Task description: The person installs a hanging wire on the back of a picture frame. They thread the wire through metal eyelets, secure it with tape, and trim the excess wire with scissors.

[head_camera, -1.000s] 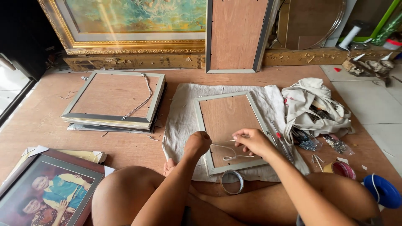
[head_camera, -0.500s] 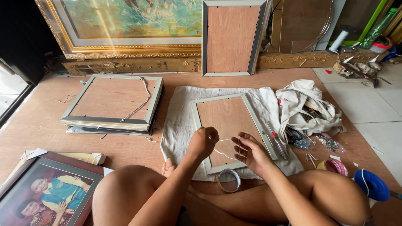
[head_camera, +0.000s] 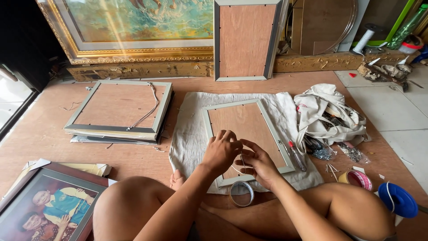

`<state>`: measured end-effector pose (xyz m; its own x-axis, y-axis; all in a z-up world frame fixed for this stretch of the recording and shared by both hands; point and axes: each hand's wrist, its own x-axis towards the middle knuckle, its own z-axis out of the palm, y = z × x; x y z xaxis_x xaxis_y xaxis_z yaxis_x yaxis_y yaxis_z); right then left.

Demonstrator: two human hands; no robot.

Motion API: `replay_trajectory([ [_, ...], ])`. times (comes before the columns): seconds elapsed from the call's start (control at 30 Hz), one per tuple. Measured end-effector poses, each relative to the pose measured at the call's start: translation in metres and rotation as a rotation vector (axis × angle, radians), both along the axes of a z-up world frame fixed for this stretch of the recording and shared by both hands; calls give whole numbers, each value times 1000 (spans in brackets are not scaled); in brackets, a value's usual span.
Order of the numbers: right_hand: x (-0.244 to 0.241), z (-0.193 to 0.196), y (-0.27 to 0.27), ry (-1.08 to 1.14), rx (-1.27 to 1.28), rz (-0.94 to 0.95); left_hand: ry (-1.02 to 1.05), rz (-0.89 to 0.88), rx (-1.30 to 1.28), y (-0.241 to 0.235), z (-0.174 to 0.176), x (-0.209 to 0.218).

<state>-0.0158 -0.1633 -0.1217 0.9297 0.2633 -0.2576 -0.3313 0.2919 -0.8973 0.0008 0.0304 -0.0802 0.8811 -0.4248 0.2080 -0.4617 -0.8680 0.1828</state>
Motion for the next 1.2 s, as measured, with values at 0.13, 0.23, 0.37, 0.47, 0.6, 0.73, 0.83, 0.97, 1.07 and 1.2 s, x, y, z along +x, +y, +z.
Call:
replay_trajectory([
  [0.13, -6, 15, 6, -87, -177, -48, 35, 9, -13, 2, -3, 1],
  [0.23, -2, 13, 3, -221, -439, -114, 98, 21, -67, 4, 6, 2],
  [0.37, 7, 16, -8, -369, -607, -209, 244, 120, -324, 9, 11, 7],
  [0.47, 8, 21, -14, -394, -435, -239, 320, 171, -483, 15, -22, 28],
  [0.6, -1, 51, -20, -456, -237, -279, 480, 253, -658, 25, -74, 42],
  [0.73, -5, 71, -35, -486, -158, -307, 625, 294, -741, 23, -52, 31],
  [0.83, -5, 80, -53, -533, -89, -313, 669, 326, -750, 22, -43, 27],
  [0.97, 2, 76, -78, -591, 69, -345, 711, 333, -722, 19, -30, 20],
  [1.07, 3, 75, -85, -602, 74, -372, 721, 328, -692, 17, -28, 17],
  [1.2, 7, 71, -87, -555, 55, -418, 640, 350, -644, 27, -52, 28],
])
